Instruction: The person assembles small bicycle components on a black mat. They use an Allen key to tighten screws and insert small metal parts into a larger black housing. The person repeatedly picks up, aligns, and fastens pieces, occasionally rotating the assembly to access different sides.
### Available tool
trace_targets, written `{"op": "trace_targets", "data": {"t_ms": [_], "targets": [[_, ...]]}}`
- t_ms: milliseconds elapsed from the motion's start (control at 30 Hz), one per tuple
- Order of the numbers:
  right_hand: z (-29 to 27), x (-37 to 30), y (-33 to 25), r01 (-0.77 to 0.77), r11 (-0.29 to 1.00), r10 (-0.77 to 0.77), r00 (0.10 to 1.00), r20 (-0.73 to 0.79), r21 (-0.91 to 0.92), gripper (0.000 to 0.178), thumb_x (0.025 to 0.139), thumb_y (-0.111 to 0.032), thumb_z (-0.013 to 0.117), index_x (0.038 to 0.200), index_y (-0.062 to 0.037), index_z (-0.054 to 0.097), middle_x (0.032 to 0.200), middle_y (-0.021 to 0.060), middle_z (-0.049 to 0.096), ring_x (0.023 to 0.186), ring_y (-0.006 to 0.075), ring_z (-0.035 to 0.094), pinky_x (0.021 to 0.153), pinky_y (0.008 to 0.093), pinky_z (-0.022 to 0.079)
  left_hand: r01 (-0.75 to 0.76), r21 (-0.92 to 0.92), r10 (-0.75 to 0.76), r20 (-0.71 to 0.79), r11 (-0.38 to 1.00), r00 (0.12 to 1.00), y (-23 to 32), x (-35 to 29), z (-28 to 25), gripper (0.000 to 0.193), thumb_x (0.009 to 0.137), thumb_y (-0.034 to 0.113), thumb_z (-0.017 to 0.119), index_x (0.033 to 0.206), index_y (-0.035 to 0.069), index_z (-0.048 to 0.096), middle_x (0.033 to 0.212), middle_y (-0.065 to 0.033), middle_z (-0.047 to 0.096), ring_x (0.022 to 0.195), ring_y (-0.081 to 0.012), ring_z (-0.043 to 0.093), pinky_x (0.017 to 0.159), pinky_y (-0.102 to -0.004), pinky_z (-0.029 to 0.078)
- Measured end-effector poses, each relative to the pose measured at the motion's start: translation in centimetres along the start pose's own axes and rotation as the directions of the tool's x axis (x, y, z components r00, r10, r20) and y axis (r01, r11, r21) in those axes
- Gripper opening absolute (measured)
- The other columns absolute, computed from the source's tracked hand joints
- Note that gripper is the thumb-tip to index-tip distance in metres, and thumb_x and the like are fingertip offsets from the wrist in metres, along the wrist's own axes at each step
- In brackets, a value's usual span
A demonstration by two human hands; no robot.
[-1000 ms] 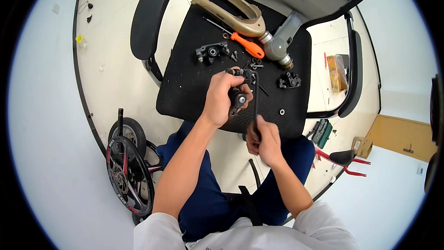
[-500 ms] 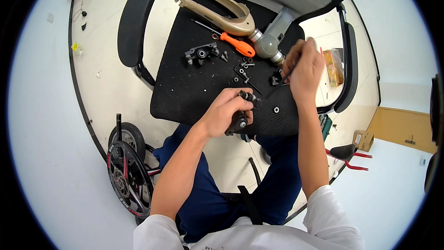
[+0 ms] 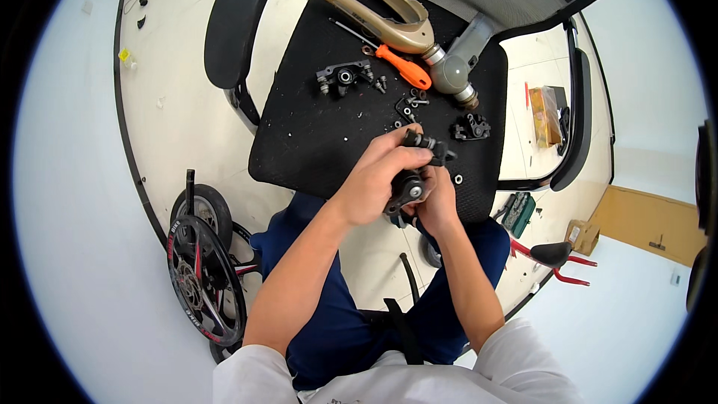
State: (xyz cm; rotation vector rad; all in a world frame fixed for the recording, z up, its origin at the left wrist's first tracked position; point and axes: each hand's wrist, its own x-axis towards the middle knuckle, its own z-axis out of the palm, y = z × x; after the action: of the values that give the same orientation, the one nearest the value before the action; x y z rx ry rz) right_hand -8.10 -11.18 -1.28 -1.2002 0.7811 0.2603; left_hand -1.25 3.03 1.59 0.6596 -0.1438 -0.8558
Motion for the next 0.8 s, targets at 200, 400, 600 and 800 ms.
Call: {"op": "trace_targets", "data": {"t_ms": [200,400,600,800], "targets": [[-0.1,-3.6,3.0,-0.173,0.979,0.156,0.977,0.144,0.112,0.052,0.096,-0.057,0.03,0.071,-0.0112,0.037,0.058,0.0009,0.031,0.044,0.0145,0.029,0.042,0.0272,0.025,-0.129,0.239,0.157,-0.104,0.962,0.982,-1.4,0.7,0.2,0.02,0.097,0.026,0.05,0.094,0.005,0.049,0.074,-0.0062,0.059,0.061,-0.0059,0.053,0.053,-0.0205,0.043],[0.1,-7.5,1.4,-0.122,0.968,0.091,0.985,0.146,0.219,0.058,0.1,-0.053,0.031,0.061,-0.0114,0.029,0.052,-0.0008,0.023,0.04,0.0109,0.019,0.037,0.0261,0.018,-0.135,0.543,0.227,-0.105,0.829,0.968,-0.9,0.4,0.0,0.03,0.099,0.024,0.047,0.1,-0.006,0.05,0.068,-0.0087,0.055,0.063,-0.0118,0.049,0.061,-0.0301,0.042],[-1.9,-9.6,-2.1,0.3,0.929,-0.315,0.948,-0.035,-0.218,0.055,0.104,-0.029,0.038,0.053,-0.0086,0.033,0.046,0.0002,0.034,0.036,0.0091,0.031,0.035,0.0253,0.024,0.028,0.688,0.094,-0.139,0.725,0.986,0.3,-0.2,0.4,0.026,0.1,0.023,0.047,0.092,-0.002,0.048,0.068,-0.0043,0.052,0.063,-0.0101,0.042,0.062,-0.0283,0.042],[-4.4,-6.3,-8.2,0.485,0.025,-0.797,0.538,0.275,-0.874,0.033,0.095,-0.007,0.05,0.064,0.0033,0.049,0.05,0.0071,0.044,0.044,0.014,0.042,0.044,0.0301,0.032,-0.069,0.621,0.13,-0.054,0.78,0.99,-0.4,-0.2,-0.2,0.033,0.1,0.025,0.049,0.099,-0.008,0.052,0.062,-0.0079,0.055,0.056,-0.0127,0.048,0.056,-0.0324,0.041]]}}
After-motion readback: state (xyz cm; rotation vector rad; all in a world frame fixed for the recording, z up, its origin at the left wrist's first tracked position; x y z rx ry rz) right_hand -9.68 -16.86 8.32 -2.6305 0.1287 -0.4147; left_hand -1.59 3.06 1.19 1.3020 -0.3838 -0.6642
